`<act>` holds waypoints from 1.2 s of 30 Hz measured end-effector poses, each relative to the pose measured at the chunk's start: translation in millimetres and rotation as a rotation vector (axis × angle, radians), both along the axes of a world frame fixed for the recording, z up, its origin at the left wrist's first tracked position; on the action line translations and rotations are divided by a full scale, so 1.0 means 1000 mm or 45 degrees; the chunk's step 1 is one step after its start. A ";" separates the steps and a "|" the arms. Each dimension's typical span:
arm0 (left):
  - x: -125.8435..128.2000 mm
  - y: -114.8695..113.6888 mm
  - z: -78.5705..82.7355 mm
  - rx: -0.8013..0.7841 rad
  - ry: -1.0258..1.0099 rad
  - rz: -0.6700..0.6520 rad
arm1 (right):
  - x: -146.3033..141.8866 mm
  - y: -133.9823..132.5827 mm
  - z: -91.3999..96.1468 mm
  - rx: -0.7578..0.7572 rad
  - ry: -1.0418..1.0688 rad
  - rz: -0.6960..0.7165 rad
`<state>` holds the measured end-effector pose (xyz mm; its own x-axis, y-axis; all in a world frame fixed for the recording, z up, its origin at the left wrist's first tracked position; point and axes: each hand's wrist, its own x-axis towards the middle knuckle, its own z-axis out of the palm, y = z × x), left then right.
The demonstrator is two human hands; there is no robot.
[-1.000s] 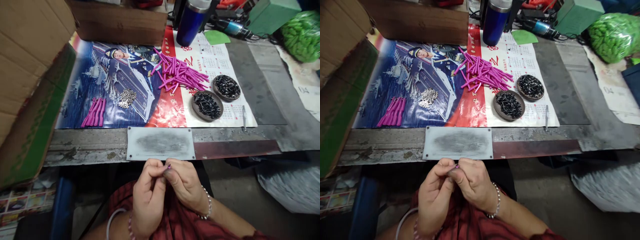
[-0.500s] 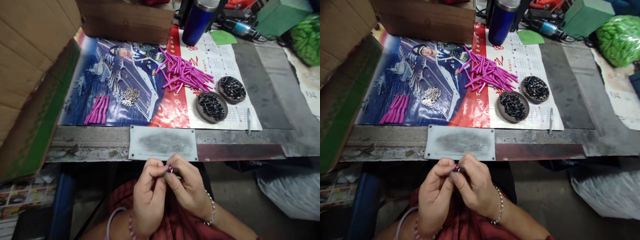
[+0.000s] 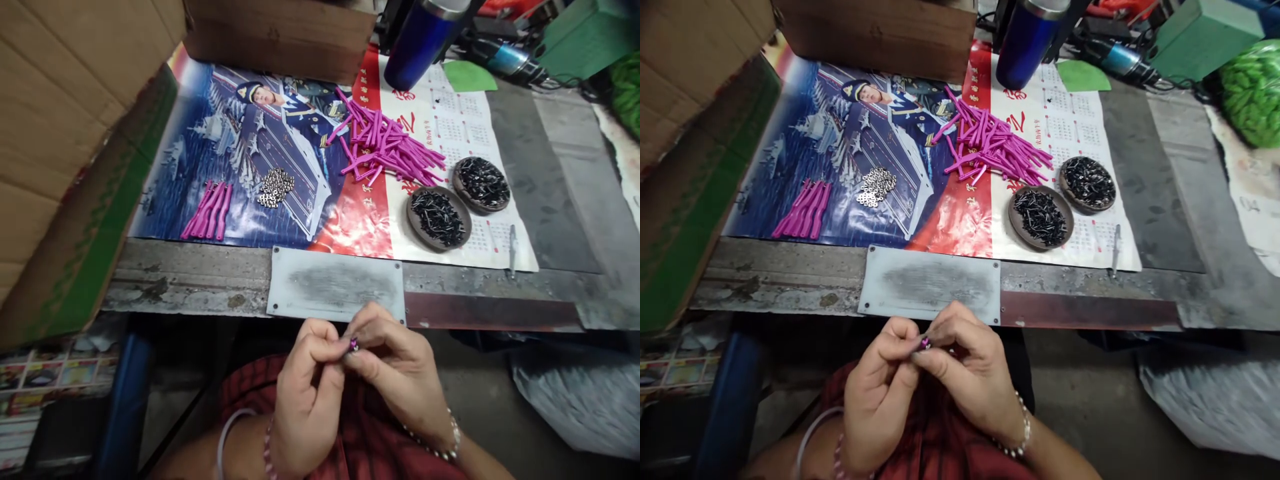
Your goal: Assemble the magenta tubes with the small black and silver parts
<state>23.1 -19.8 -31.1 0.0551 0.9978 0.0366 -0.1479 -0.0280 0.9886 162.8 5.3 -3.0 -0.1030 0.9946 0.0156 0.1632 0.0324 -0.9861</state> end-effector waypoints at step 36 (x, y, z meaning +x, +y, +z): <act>-0.003 0.004 0.004 -0.076 -0.098 0.011 | -0.011 -0.001 -0.013 -0.124 -0.022 0.171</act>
<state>20.4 -16.1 -27.5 0.0458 0.9988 -0.0194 -0.2237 0.0292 0.9742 151.9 4.7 -16.4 -0.2343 0.9686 -0.0833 0.1808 -0.0408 -0.9827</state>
